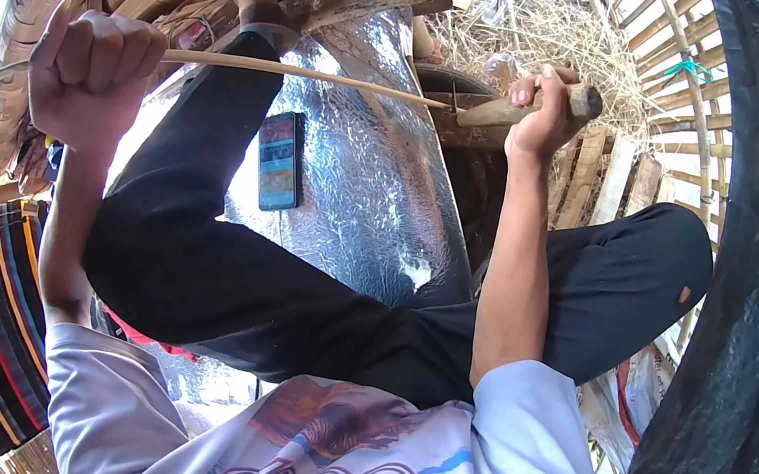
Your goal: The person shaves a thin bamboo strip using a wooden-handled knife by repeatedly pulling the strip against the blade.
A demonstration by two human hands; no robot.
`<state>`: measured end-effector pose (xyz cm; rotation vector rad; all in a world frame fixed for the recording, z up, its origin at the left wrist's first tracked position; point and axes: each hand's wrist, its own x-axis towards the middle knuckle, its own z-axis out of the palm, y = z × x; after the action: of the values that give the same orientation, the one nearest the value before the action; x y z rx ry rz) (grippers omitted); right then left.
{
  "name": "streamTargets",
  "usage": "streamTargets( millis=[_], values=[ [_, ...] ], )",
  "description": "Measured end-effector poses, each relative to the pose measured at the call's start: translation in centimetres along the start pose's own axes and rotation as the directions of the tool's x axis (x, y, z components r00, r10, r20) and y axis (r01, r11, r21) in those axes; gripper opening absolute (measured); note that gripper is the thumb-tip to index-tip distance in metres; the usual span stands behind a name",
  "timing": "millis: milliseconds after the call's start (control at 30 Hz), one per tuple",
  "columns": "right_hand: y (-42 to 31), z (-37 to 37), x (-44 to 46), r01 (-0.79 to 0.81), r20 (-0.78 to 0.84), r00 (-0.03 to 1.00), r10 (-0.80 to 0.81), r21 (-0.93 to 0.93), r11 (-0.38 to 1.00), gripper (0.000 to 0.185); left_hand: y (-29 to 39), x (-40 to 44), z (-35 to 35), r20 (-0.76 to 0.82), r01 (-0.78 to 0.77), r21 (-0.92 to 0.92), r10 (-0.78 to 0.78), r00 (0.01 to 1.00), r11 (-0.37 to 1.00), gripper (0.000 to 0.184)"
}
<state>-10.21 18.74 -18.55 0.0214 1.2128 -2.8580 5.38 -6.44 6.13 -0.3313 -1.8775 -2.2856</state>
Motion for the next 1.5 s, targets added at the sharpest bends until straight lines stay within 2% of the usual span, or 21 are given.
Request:
streamTargets(
  millis=[200, 333, 400, 467, 533, 600, 667, 700, 733, 800, 933, 1000, 1067, 1100, 1133, 1233, 1267, 1333, 1400, 1467, 1500],
  values=[
    [-1.6, 2.6, -0.9, -0.043, 0.161, 0.986, 0.031, 0.069, 0.997, 0.009, 0.1, -0.2, 0.8, 0.167, -0.052, 0.142, 0.028, 0.986, 0.989, 0.045],
    [1.9, 0.2, -1.4, 0.055, 0.191, 0.982, -0.001, -0.280, 0.958, 0.015, 0.9, 0.4, 2.5, 0.225, -0.016, 0.345, -0.066, 0.972, 0.938, 0.045],
    [1.8, 0.2, -1.4, 0.100, 0.180, 0.982, -0.064, -0.198, 0.975, 0.014, 0.8, 0.7, 2.4, 0.243, -0.043, 0.352, -0.047, 0.969, 0.935, 0.044],
    [0.4, 0.7, -1.0, 0.022, 0.142, 0.990, -0.013, -0.066, 0.998, 0.013, 0.6, 0.7, 2.6, 0.322, -0.086, 0.300, -0.016, 0.947, 0.950, 0.043],
    [-1.5, 2.2, -0.7, -0.047, 0.183, 0.983, 0.029, 0.093, 0.995, 0.011, 0.4, 0.0, 1.8, 0.287, -0.104, 0.327, 0.006, 0.958, 0.939, 0.043],
    [-1.1, 2.2, -0.5, -0.049, 0.211, 0.977, 0.026, 0.106, 0.993, 0.013, 0.6, -0.3, 1.1, 0.249, -0.146, 0.382, 0.051, 0.967, 0.913, 0.042],
    [1.6, 0.4, -0.8, 0.055, 0.256, 0.967, -0.016, -0.145, 0.988, 0.016, 0.6, 0.2, 1.3, 0.295, -0.126, 0.306, 0.031, 0.955, 0.944, 0.042],
    [3.0, -0.8, -1.2, 0.133, 0.348, 0.938, 0.001, -0.361, 0.923, 0.010, 0.5, 0.3, 1.4, 0.356, -0.082, 0.211, 0.001, 0.934, 0.974, 0.042],
    [3.7, -0.4, -1.5, 0.147, 0.327, 0.945, 0.010, -0.453, 0.879, 0.013, 0.5, 0.4, 1.5, 0.358, -0.082, 0.212, 0.001, 0.934, 0.974, 0.042],
    [3.8, -0.7, -1.7, 0.076, 0.300, 0.953, 0.045, -0.377, 0.923, 0.016, 0.5, 0.2, 1.4, 0.365, -0.102, 0.210, 0.019, 0.931, 0.972, 0.043],
    [0.6, 2.4, -2.3, 0.078, 0.273, 0.962, -0.031, -0.162, 0.984, 0.015, 0.6, -0.1, 1.0, 0.326, -0.087, 0.249, 0.001, 0.945, 0.965, 0.043],
    [0.4, 2.6, -1.8, -0.002, 0.289, 0.957, 0.033, -0.108, 0.994, 0.014, 0.6, -0.3, 0.9, 0.287, -0.097, 0.269, 0.016, 0.958, 0.958, 0.043],
    [1.8, 1.5, -1.8, 0.117, 0.383, 0.923, -0.043, -0.173, 0.978, 0.015, 0.3, -0.3, 1.0, 0.282, -0.102, 0.251, 0.028, 0.959, 0.963, 0.043],
    [2.9, 0.8, -2.2, 0.085, 0.409, 0.912, 0.023, -0.244, 0.966, 0.016, 0.2, -0.2, 1.1, 0.281, -0.113, 0.232, 0.044, 0.959, 0.966, 0.043],
    [4.9, -1.2, -1.9, 0.310, 0.491, 0.871, -0.025, -0.510, 0.802, 0.018, 0.3, -0.1, 1.1, 0.286, -0.123, 0.231, 0.054, 0.957, 0.965, 0.043],
    [4.0, -0.4, -2.3, 0.290, 0.451, 0.891, -0.043, -0.494, 0.820, 0.021, 0.5, 0.5, 1.0, 0.346, -0.122, 0.185, 0.051, 0.937, 0.975, 0.044],
    [1.5, 1.3, -2.7, 0.135, 0.407, 0.913, 0.003, -0.308, 0.942, 0.022, 0.5, 0.1, 1.1, 0.307, -0.099, 0.211, 0.031, 0.951, 0.972, 0.044],
    [0.3, 1.9, -1.7, 0.005, 0.406, 0.914, 0.024, -0.070, 0.998, 0.019, 0.4, -0.3, 0.9, 0.269, -0.079, 0.234, 0.014, 0.963, 0.969, 0.044],
    [0.4, 1.8, -1.6, -0.037, 0.367, 0.928, 0.056, -0.058, 0.998, 0.016, 0.4, -0.7, 0.3, 0.227, -0.085, 0.247, 0.028, 0.973, 0.965, 0.044],
    [2.6, -0.4, -1.4, 0.074, 0.398, 0.917, -0.015, -0.133, 0.988, 0.014, 0.3, -1.2, -0.3, 0.216, -0.091, 0.230, 0.040, 0.976, 0.969, 0.044],
    [3.7, -1.8, -1.1, 0.121, 0.374, 0.927, -0.024, -0.239, 0.963, 0.013, 0.3, -1.5, -0.4, 0.122, -0.076, 0.245, 0.047, 0.991, 0.967, 0.044]
  ],
)
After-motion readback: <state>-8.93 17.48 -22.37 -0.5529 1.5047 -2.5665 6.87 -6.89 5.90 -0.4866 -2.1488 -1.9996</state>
